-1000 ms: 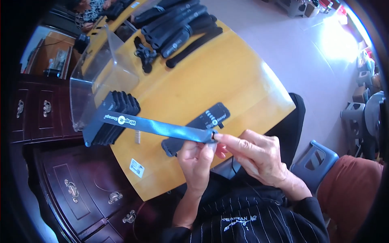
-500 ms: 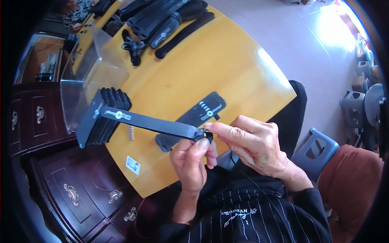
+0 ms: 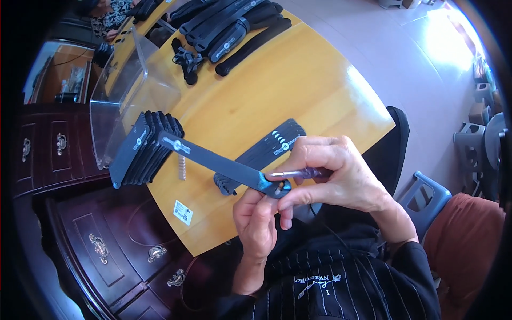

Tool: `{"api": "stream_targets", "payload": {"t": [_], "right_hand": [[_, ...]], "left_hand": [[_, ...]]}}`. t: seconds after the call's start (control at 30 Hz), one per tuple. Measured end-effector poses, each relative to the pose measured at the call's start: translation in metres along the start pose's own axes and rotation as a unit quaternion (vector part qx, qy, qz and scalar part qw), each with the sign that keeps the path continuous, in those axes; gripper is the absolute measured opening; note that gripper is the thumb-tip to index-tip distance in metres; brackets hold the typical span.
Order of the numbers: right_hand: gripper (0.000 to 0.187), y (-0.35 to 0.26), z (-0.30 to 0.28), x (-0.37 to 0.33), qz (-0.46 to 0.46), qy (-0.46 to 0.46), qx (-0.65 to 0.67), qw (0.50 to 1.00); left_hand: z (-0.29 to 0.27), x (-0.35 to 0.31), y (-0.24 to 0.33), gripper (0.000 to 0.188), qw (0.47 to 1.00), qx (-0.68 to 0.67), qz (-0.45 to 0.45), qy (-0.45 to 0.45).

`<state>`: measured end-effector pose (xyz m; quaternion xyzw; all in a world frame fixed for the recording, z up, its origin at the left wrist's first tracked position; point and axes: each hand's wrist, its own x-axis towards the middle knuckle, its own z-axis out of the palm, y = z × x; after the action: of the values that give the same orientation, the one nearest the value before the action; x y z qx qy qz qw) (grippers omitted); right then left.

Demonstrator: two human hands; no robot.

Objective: Assembling components onto black storage straps using a small prying tool.

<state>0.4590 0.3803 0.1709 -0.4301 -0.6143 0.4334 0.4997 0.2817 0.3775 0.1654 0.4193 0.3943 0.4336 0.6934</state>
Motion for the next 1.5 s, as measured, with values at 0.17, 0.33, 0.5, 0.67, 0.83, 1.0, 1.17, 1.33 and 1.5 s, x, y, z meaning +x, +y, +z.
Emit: {"api": "stream_targets", "payload": {"t": [0.17, 0.33, 0.5, 0.67, 0.83, 1.0, 1.17, 1.33, 1.5], "right_hand": [[0.015, 0.001, 0.012, -0.008, -0.028, 0.038, -0.021, 0.999], [0.015, -0.01, 0.026, -0.018, -0.012, 0.095, -0.052, 0.994], [0.014, -0.011, 0.022, -0.015, 0.02, 0.088, 0.007, 0.996], [0.016, -0.013, 0.029, -0.023, -0.021, 0.015, -0.025, 0.999], [0.024, -0.012, 0.033, -0.025, -0.041, 0.022, -0.046, 0.998], [0.032, -0.02, 0.018, -0.024, -0.05, -0.033, -0.036, 0.998], [0.025, -0.031, 0.009, -0.026, 0.041, -0.063, 0.058, 0.995], [0.023, -0.023, 0.004, -0.017, 0.202, 0.162, 0.306, 0.916], [0.022, -0.018, -0.022, -0.018, 0.126, 0.113, 0.188, 0.967]], "left_hand": [[-0.006, -0.007, -0.011, 0.023, 0.997, -0.068, -0.016, -0.018], [0.006, -0.016, -0.013, 0.019, 0.996, -0.087, -0.026, 0.02], [-0.004, -0.019, -0.005, 0.026, 0.998, -0.001, -0.013, -0.062], [-0.014, -0.011, -0.005, 0.03, 0.992, 0.106, 0.074, -0.005], [-0.013, -0.018, -0.004, 0.032, 0.976, 0.202, 0.077, -0.016], [-0.011, -0.023, 0.001, 0.064, 0.986, 0.106, -0.002, -0.13], [-0.012, -0.019, -0.003, 0.061, 0.978, 0.103, -0.004, -0.179], [-0.017, -0.016, -0.015, 0.039, 0.97, -0.021, 0.017, -0.242], [-0.008, -0.017, -0.016, 0.036, 0.969, -0.031, 0.012, -0.244]]}}
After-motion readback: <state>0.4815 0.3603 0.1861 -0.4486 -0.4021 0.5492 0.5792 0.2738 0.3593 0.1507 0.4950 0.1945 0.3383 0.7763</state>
